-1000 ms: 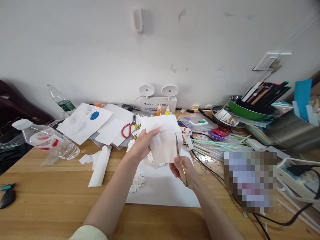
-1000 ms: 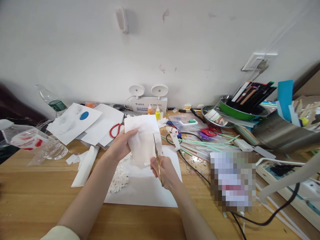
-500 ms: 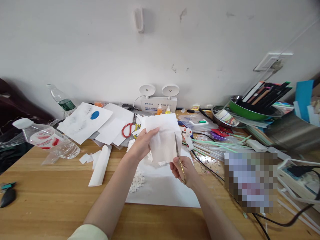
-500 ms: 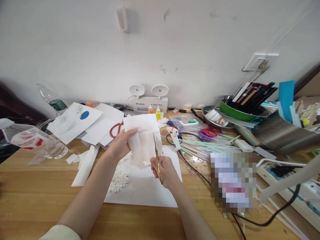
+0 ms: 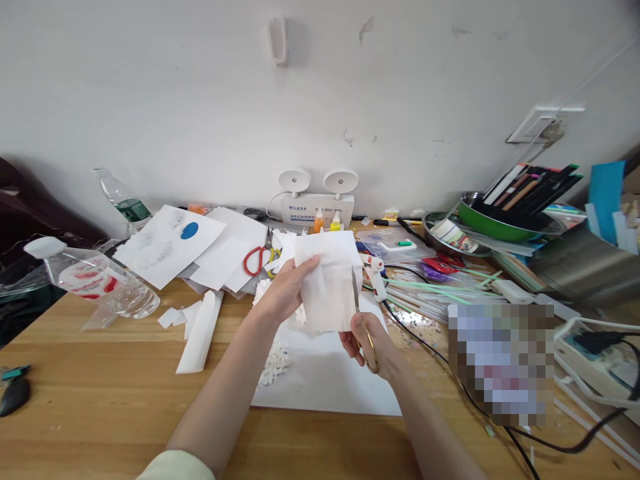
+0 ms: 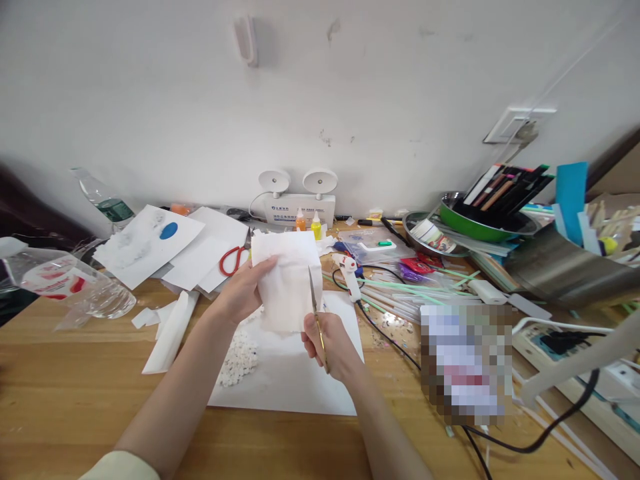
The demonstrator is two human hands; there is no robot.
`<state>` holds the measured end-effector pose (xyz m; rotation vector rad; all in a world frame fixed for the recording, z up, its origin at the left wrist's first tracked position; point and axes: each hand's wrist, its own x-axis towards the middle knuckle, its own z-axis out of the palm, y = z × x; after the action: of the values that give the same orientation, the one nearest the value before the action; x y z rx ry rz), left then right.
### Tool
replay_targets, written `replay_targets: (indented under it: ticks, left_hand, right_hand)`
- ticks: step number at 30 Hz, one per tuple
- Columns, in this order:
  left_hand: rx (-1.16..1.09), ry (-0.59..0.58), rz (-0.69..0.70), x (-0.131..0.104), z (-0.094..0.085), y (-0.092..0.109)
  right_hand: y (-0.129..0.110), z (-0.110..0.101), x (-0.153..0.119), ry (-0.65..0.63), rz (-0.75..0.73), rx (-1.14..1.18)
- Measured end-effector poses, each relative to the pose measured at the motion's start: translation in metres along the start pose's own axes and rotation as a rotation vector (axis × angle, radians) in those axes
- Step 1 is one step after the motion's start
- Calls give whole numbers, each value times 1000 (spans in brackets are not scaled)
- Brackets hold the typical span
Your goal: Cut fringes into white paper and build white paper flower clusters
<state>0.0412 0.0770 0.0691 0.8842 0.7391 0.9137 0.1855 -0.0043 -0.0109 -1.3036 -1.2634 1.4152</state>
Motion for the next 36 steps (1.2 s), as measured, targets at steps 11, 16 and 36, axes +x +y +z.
replay_targets:
  ticks: [11,16,36]
  left_hand:
    - [31,-44,-114,-2,5,1]
    - [57,-76,-143,-2,4,-1]
    - [71,-55,-116,-1,5,-1]
  right_hand:
    - [-12,-5,-3,43,-55,-94]
    - [-14,-4,-3,87,-43,-75]
    - [-13,1,0,121,-12,-18]
